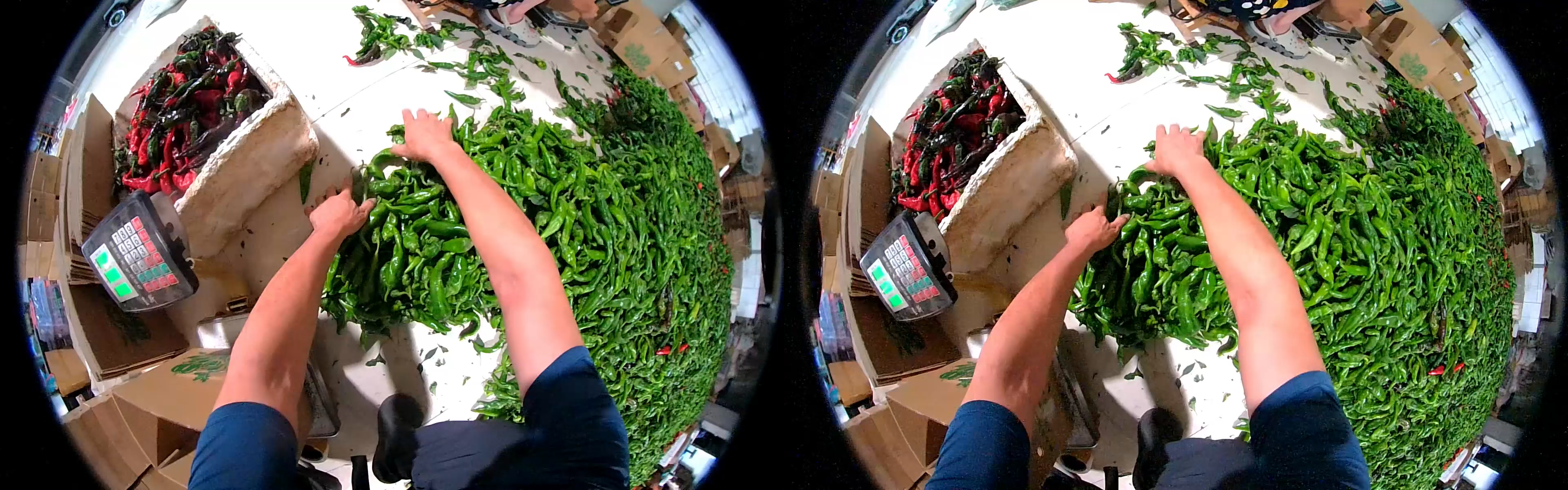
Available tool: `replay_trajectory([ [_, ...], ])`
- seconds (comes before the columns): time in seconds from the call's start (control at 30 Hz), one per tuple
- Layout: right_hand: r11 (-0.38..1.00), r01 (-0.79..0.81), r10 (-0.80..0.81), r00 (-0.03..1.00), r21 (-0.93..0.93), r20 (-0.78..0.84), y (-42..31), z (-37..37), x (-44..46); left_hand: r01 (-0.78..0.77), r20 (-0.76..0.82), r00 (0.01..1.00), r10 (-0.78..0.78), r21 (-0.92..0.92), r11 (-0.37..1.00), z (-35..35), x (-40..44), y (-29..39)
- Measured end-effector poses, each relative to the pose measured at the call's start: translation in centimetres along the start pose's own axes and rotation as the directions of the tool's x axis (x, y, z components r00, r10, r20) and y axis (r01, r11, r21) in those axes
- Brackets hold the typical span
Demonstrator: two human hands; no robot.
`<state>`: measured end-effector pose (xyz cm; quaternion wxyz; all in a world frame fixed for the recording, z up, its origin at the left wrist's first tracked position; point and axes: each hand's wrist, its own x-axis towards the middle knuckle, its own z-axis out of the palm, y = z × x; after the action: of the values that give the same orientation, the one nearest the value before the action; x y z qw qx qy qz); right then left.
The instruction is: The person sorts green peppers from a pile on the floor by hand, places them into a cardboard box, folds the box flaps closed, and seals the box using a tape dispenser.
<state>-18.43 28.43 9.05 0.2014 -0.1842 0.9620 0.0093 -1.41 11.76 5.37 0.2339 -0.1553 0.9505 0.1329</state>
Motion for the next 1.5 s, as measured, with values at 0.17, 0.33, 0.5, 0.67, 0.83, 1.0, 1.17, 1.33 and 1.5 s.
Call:
replay_trajectory([
  [0.17, 0.992, -0.027, 0.026, 1.000, -0.121, -0.012, 0.0, -0.1, 3.0, -0.023, 0.038, 0.999, 0.023, 0.000, 1.000, 0.1, -0.2, -0.2],
  [0.33, 0.993, -0.076, 0.058, 0.979, 0.091, 0.195, 1.1, 2.4, 5.5, 0.000, 0.027, 1.000, 0.001, -0.027, 1.000, -0.3, 0.3, -0.6],
  [0.5, 0.993, -0.063, 0.040, 0.972, 0.095, 0.231, 1.6, 2.9, 5.0, 0.058, 0.121, 0.992, -0.036, -0.185, 0.981, -0.4, 4.7, -3.0],
  [0.67, 0.996, -0.047, 0.029, 0.975, 0.074, 0.221, 1.6, 3.6, 5.2, 0.064, -0.156, 0.978, -0.135, -0.395, 0.916, 2.3, 7.1, -3.9],
  [0.83, 0.998, -0.017, 0.001, 0.967, 0.059, 0.255, 0.7, 3.7, 3.6, 0.037, -0.196, 0.970, -0.145, -0.469, 0.882, 3.8, 7.2, -4.1],
  [1.0, 0.996, 0.079, -0.087, 0.950, 0.040, 0.301, -1.0, 4.0, 0.8, -0.027, -0.045, 0.999, 0.007, -0.457, 0.889, 3.2, 4.1, -1.2],
  [1.17, 0.964, 0.252, -0.263, 0.851, 0.088, 0.455, -1.9, 4.1, -1.4, -0.080, 0.004, 0.995, 0.104, -0.613, 0.786, 4.1, 0.3, -0.5],
  [1.33, 0.926, 0.368, -0.326, 0.678, 0.080, 0.659, -3.1, 7.0, -7.9, 0.024, 0.061, 0.994, 0.086, -0.926, 0.378, 7.7, -7.5, 0.8],
  [1.5, 0.735, 0.612, -0.158, 0.575, -0.293, 0.803, -5.8, 6.2, -19.8, 0.081, 0.209, 0.937, 0.279, -0.908, 0.411, 11.9, -18.0, 3.9],
])
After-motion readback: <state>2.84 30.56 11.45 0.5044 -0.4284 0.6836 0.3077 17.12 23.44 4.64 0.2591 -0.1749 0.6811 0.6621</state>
